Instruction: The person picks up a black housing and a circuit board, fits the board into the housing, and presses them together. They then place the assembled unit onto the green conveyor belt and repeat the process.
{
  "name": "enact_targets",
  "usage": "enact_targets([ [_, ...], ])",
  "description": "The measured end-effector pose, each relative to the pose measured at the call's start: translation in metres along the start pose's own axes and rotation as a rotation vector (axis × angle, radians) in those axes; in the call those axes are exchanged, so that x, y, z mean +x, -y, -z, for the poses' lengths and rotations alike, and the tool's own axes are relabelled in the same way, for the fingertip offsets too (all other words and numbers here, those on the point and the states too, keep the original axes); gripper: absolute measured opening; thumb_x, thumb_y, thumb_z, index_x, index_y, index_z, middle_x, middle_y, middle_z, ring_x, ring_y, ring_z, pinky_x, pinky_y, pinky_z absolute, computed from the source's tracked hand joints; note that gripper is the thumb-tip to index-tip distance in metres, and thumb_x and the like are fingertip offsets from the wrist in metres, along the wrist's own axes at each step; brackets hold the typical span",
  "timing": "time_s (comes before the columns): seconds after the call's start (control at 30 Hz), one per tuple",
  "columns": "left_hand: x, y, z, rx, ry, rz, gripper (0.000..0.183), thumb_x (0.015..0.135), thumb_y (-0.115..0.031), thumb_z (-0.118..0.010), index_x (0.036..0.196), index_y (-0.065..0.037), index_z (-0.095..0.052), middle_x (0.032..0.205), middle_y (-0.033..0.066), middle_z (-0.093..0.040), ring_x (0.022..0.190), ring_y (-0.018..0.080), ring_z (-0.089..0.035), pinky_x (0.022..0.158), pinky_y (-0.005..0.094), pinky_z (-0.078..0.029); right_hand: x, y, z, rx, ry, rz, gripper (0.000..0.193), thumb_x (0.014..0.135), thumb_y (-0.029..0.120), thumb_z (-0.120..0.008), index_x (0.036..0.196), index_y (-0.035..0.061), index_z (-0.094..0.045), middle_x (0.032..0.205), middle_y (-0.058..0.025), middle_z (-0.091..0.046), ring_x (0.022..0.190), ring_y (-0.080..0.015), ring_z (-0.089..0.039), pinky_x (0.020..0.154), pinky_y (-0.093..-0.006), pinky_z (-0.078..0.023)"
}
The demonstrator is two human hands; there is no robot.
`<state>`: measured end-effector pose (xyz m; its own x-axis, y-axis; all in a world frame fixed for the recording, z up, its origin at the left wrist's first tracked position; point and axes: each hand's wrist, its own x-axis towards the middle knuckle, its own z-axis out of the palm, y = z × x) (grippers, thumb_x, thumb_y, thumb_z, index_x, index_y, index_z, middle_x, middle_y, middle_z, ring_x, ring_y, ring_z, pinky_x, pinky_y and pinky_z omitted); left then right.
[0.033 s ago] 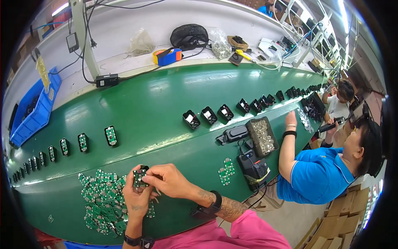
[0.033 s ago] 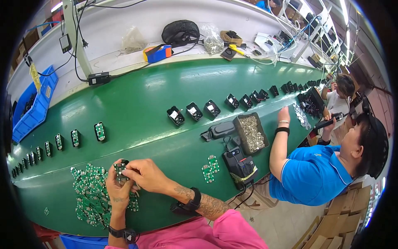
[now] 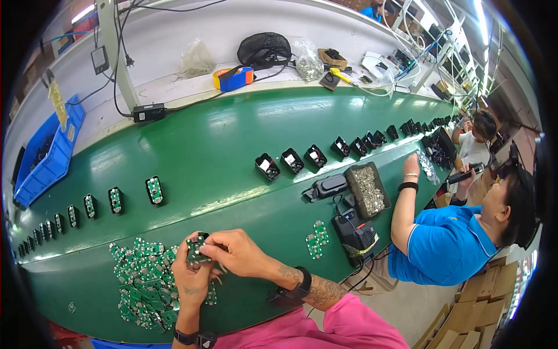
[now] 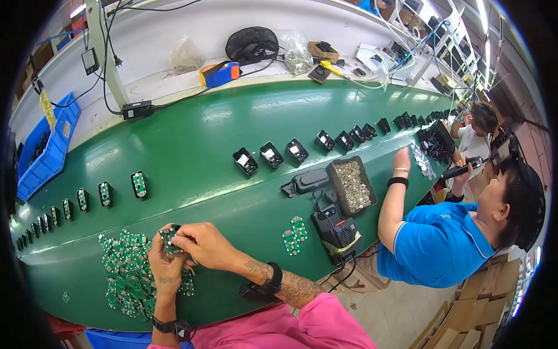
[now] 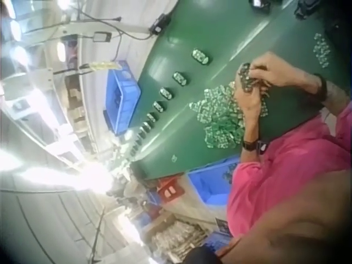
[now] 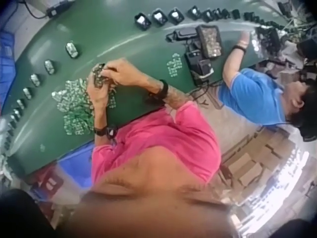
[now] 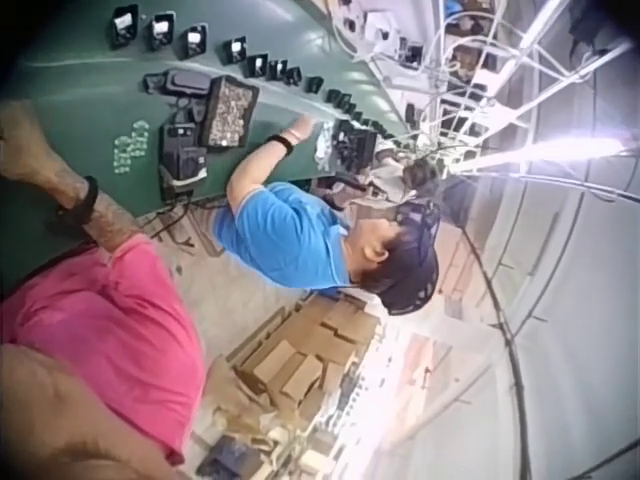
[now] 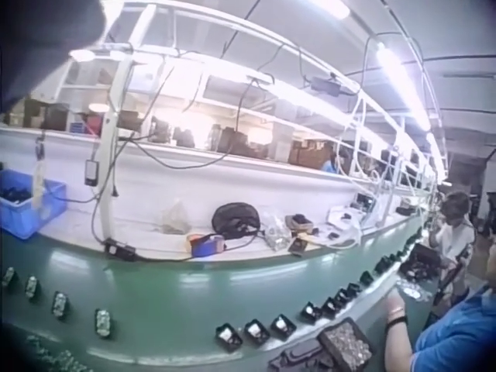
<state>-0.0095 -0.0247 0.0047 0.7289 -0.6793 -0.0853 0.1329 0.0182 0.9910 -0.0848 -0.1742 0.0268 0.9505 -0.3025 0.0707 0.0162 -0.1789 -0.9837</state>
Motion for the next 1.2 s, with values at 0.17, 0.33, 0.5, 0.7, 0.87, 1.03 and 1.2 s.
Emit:
enact_targets([
  [0.17, 0.002, 0.01, -0.006, 0.054, -0.093, -0.194, 0.045, 0.087, 0.005, -0.064, 0.131, 0.001, -0.055, 0.118, 0.0108, -0.062, 0.098, 0.0149, -0.065, 0.075, 0.027, -0.059, -0.001, -0.011, 0.007, -0.092, 0.061, 0.108, 0.025, 0.098, 0.02, -0.061, 0.084, -0.0012, -0.062, 0.064, -0.0084, -0.056, 0.057, -0.0159, -0.052, 0.053, -0.0345, -0.04],
  [0.33, 0.004, 0.016, 0.0, 0.202, -0.17, -0.242, 0.044, 0.086, 0.001, -0.059, 0.13, 0.003, -0.059, 0.119, 0.0104, -0.064, 0.104, 0.0145, -0.062, 0.086, 0.026, -0.052, -0.008, -0.004, 0.007, -0.226, 0.098, 0.204, 0.027, 0.095, 0.02, -0.063, 0.079, -0.0006, -0.06, 0.066, -0.0147, -0.056, 0.06, -0.0329, -0.057, 0.056, -0.042, -0.043],
  [0.5, 0.0, 0.011, -0.005, 0.258, -0.141, -0.128, 0.048, 0.087, 0.004, -0.054, 0.136, 0.003, -0.054, 0.121, 0.0104, -0.062, 0.105, 0.0161, -0.062, 0.088, 0.0271, -0.05, -0.008, -0.006, 0.007, -0.252, 0.054, 0.223, 0.028, 0.096, 0.021, -0.062, 0.076, -0.0002, -0.06, 0.07, -0.0153, -0.058, 0.065, -0.0363, -0.059, 0.059, -0.0443, -0.044],
  [0.7, 0.004, 0.018, -0.005, 0.218, -0.206, -0.297, 0.057, 0.086, 0.01, -0.045, 0.143, 0.004, -0.044, 0.126, 0.0139, -0.058, 0.108, 0.0186, -0.059, 0.096, 0.0295, -0.046, -0.007, -0.011, 0.004, -0.337, -0.052, 0.23, 0.03, 0.096, 0.022, -0.06, 0.076, 0.0003, -0.06, 0.072, -0.015, -0.059, 0.068, -0.0358, -0.06, 0.061, -0.0444, -0.046],
  [0.87, 0.004, 0.007, -0.001, -0.013, -0.059, -0.151, 0.05, 0.09, 0.008, -0.047, 0.14, 0.002, -0.046, 0.125, 0.0168, -0.058, 0.095, 0.0149, -0.064, 0.065, 0.0225, -0.057, -0.004, -0.017, 0.006, -0.378, -0.07, 0.208, 0.03, 0.095, 0.024, -0.06, 0.076, 0.001, -0.064, 0.074, -0.0152, -0.063, 0.071, -0.0371, -0.062, 0.063, -0.0461, -0.047],
  [1.03, 0.003, 0.013, -0.003, 0.017, -0.096, -0.155, 0.039, 0.096, -0.005, -0.053, 0.134, 0.001, -0.049, 0.111, 0.0153, -0.062, 0.073, 0.0154, -0.067, 0.049, 0.0216, -0.054, -0.007, -0.018, 0.002, -0.442, -0.084, 0.142, 0.034, 0.093, 0.027, -0.062, 0.073, 0.0003, -0.063, 0.073, -0.0157, -0.064, 0.069, -0.0369, -0.063, 0.062, -0.047, -0.048],
  [1.2, 0.002, 0.018, -0.005, 0.007, -0.156, -0.102, 0.032, 0.101, -0.014, -0.053, 0.129, 0.001, -0.051, 0.096, 0.0138, -0.064, 0.054, 0.0155, -0.064, 0.043, 0.0209, -0.049, -0.009, -0.017, -0.005, -0.387, -0.112, 0.083, 0.027, 0.094, 0.026, -0.061, 0.103, 0.0012, -0.062, 0.085, -0.0197, -0.067, 0.075, -0.0413, -0.064, 0.066, -0.0479, -0.051],
])
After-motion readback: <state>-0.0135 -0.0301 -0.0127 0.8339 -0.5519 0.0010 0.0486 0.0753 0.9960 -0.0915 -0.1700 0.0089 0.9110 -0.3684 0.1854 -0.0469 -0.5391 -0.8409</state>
